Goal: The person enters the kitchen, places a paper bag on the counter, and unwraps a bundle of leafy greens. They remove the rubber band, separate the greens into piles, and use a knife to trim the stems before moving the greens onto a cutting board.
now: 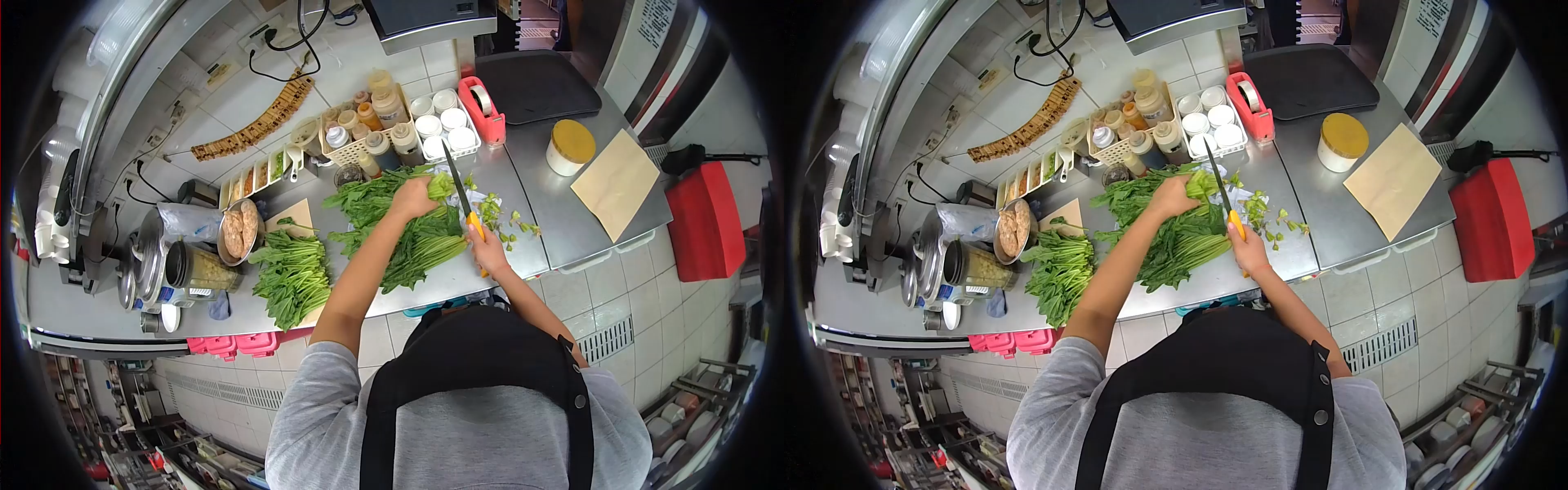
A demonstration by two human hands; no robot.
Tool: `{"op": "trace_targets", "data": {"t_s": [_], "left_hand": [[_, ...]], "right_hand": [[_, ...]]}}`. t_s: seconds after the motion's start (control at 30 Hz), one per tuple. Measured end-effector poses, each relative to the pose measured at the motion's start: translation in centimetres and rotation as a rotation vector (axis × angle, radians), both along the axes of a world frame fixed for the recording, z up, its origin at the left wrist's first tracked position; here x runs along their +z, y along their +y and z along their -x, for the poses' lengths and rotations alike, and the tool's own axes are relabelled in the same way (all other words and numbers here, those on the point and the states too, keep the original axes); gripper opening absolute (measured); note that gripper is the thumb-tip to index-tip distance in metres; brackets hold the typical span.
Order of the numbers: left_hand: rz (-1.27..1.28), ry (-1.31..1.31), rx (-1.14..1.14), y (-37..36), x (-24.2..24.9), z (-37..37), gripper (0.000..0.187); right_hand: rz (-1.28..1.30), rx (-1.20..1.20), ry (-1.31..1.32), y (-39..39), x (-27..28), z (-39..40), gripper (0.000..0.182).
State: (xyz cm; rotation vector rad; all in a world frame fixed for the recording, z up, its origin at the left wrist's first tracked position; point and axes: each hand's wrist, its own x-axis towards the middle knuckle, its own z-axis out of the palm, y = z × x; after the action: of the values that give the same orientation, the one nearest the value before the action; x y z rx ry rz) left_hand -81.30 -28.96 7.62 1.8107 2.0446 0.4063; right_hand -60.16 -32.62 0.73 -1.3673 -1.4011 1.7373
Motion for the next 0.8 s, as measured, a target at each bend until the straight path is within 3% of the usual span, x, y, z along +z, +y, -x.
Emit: {"op": "trace_targets", "data": {"t_s": [0.17, 0.3, 0.43, 0.53, 0.67, 0.73, 0.8], "left_hand": [[0.229, 0.213, 0.067, 1.8, -2.1, -2.1, 0.042], [0.248, 0.22, 0.005, 3.0, -2.7, -0.8, 0.049], [0.19, -0.081, -0.063, 3.5, -2.7, 3.0, 0.069], [0.282, -0.344, -0.113, 4.1, -2.7, 4.5, 0.061], [0.323, -0.463, -0.118, 2.7, -0.1, 3.9, 0.054], [0.284, -0.735, -0.107, 1.7, 1.4, 3.6, 0.049], [0.282, -0.74, -0.012, 1.3, 3.2, 3.7, 0.047]], "right_hand": [[-0.008, -0.028, -0.099, -1.0, -1.0, -1.8, 0.045], [0.018, -0.015, -0.119, -1.7, -1.9, -2.9, 0.043], [-0.179, -0.022, -0.102, -2.4, -2.2, -3.5, 0.04], [-0.243, 0.002, -0.122, -2.9, -0.9, -3.8, 0.039], [-0.223, 0.021, -0.135, -3.4, 1.0, -4.0, 0.039], [-0.233, 0.019, -0.1, -3.6, 1.4, -4.2, 0.037], [-0.239, 0.014, -0.06, -3.4, 1.9, -4.1, 0.035]]}}
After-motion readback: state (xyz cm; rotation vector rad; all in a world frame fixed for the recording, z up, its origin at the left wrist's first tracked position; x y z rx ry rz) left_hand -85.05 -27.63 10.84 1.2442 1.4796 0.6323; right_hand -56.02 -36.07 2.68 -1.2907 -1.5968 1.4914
